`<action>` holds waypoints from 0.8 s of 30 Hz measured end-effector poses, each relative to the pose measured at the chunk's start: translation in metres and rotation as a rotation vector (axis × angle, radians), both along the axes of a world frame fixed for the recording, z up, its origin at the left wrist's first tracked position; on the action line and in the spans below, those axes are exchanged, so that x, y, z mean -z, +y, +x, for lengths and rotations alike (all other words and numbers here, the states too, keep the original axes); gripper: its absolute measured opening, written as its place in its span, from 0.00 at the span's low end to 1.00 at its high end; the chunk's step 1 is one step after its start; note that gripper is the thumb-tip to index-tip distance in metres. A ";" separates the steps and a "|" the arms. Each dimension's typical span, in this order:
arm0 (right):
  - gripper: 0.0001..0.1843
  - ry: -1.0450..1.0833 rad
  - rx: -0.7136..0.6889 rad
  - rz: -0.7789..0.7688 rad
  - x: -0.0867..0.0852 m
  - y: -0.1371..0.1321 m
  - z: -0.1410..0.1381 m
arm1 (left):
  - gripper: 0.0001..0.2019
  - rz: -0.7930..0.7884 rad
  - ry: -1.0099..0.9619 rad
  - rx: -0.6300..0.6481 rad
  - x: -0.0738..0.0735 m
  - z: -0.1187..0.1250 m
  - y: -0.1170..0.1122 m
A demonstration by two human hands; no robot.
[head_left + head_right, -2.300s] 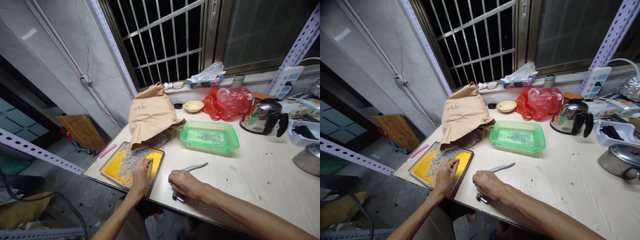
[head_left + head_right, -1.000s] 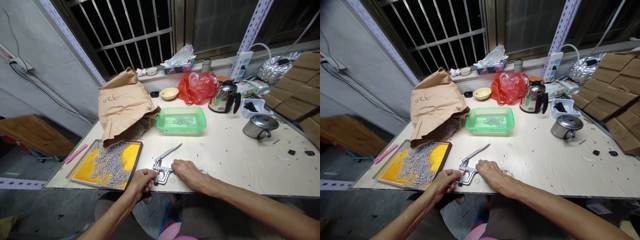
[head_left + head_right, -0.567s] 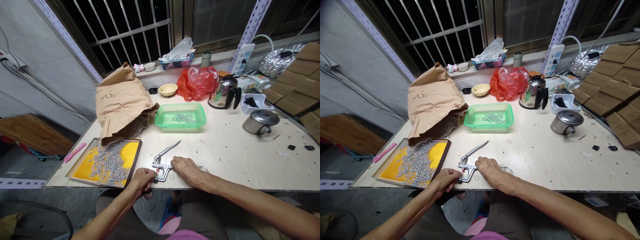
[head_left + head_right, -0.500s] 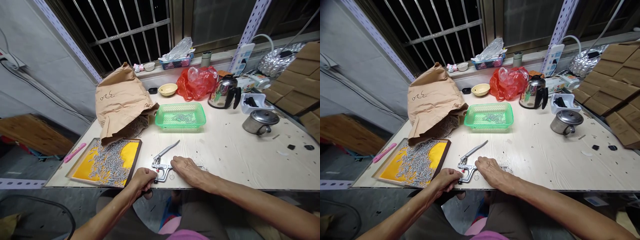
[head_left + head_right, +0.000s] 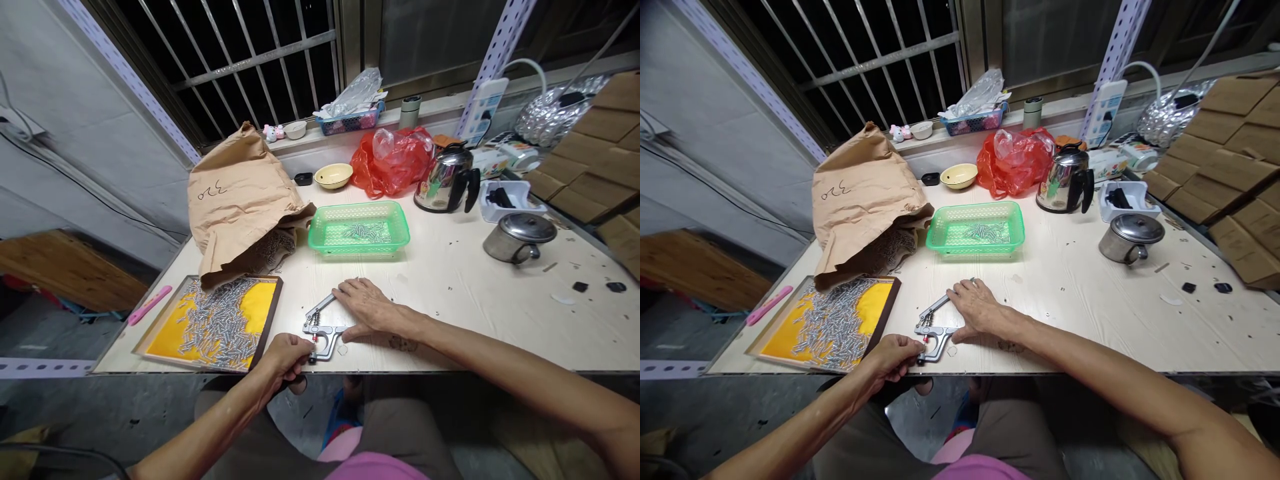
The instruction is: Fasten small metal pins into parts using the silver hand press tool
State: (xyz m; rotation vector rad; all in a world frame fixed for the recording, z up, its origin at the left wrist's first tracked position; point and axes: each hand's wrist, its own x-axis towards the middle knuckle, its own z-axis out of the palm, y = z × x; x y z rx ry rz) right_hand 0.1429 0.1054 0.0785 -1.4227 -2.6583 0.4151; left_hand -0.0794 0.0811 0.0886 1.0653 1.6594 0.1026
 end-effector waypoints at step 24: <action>0.24 -0.041 0.081 -0.108 -0.022 -0.022 0.006 | 0.26 0.893 0.434 1.089 -0.001 0.046 0.026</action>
